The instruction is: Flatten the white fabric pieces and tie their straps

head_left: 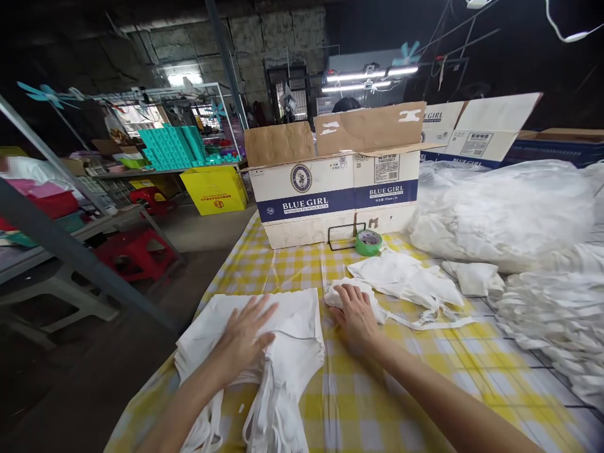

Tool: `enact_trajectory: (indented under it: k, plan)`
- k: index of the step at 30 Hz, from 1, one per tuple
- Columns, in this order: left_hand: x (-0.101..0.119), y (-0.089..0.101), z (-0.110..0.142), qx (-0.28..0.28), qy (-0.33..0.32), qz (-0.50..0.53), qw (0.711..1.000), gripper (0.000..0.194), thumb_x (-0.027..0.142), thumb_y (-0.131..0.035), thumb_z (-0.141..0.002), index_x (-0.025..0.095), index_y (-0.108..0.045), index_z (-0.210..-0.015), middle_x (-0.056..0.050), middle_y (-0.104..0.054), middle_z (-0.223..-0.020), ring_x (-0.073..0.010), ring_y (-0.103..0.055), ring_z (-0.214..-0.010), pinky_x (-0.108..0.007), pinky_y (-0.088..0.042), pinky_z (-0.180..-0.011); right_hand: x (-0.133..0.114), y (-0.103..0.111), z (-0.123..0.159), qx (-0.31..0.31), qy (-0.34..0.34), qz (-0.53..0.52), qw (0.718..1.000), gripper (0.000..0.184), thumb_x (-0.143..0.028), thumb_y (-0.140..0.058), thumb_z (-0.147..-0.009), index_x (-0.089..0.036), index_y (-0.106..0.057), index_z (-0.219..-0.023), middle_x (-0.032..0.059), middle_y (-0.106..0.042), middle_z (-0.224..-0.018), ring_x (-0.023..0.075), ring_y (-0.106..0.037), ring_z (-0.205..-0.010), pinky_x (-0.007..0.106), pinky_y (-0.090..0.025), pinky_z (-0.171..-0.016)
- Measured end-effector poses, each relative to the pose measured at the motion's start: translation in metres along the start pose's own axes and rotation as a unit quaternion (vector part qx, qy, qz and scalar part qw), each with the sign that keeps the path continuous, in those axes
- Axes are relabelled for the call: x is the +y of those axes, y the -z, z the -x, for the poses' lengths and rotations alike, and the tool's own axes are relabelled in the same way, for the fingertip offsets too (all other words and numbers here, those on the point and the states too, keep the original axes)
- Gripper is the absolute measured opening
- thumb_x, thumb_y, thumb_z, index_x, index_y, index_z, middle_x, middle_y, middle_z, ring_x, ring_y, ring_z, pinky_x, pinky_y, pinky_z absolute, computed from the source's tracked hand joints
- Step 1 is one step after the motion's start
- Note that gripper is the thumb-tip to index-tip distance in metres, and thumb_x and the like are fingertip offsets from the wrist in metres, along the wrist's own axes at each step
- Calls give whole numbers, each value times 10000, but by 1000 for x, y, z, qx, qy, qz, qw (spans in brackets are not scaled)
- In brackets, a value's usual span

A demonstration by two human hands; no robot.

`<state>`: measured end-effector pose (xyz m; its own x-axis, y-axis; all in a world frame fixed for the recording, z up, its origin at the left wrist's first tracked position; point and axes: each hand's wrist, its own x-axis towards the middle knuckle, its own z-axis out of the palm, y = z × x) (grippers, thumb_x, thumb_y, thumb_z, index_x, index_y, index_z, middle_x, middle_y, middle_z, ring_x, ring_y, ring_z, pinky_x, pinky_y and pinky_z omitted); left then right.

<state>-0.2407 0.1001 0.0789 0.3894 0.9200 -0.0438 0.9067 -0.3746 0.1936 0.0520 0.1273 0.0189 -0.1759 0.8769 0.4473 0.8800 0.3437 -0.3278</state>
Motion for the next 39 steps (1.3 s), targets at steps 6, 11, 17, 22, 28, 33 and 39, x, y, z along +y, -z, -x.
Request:
enact_trajectory:
  k: [6,11,17,22,28,33,39]
  plan:
    - [28,-5,32,-129,-50,102,985,501,485,-484,-825,421,-383,-1312,21,-165,-1497,-334,-150,-1358,-590,-131,-1055,40,25,10,-66,38,57,995,88,-188,-523,-837,-182,-605,-868,85,-565,-1035,230,-487,-988,356,-398,-812]
    - [75,1,36,44,10,230,972,407,422,-402,-875,327,-493,-1261,-12,-493,-1332,-235,-408,-1251,-429,-281,-1066,9,73,34,-67,190,39,979,146,-202,-464,-881,-204,-606,-917,56,-468,-1289,232,-429,-1091,380,-382,-839]
    - [163,-23,17,75,0,464,883,349,397,-516,-823,205,-570,-1108,-75,-644,-1041,-195,-607,-918,-285,-484,-788,-23,100,77,-88,308,58,945,163,-141,-435,-887,-184,-582,-941,49,-519,-1227,222,-453,-1027,364,-377,-773]
    - [186,-24,10,25,-22,512,858,234,349,-591,-767,154,-617,-892,-37,-638,-775,-159,-585,-745,-258,-465,-717,-7,119,96,-117,311,57,941,126,-154,-460,-883,-191,-574,-921,41,-585,-1054,212,-450,-1019,340,-354,-752]
    - [207,-14,14,-21,-43,515,856,216,285,-585,-742,154,-641,-904,-40,-644,-807,-169,-580,-778,-249,-449,-713,0,134,113,-139,278,32,950,124,-171,-457,-878,-205,-571,-915,33,-556,-1175,206,-438,-1026,351,-347,-805]
    - [220,-13,17,-56,-24,525,849,207,238,-582,-726,151,-644,-904,-61,-659,-892,-190,-588,-833,-265,-447,-732,-2,142,119,-147,263,8,953,125,-164,-470,-863,-217,-583,-865,18,-576,-1160,194,-453,-984,335,-356,-793]
    - [224,-13,19,-110,-32,593,797,268,216,-551,-731,152,-615,-983,-45,-635,-913,-173,-562,-851,-262,-432,-743,0,153,123,-157,256,-47,953,156,-133,-460,-843,-211,-595,-840,42,-561,-1182,162,-478,-881,303,-365,-777]
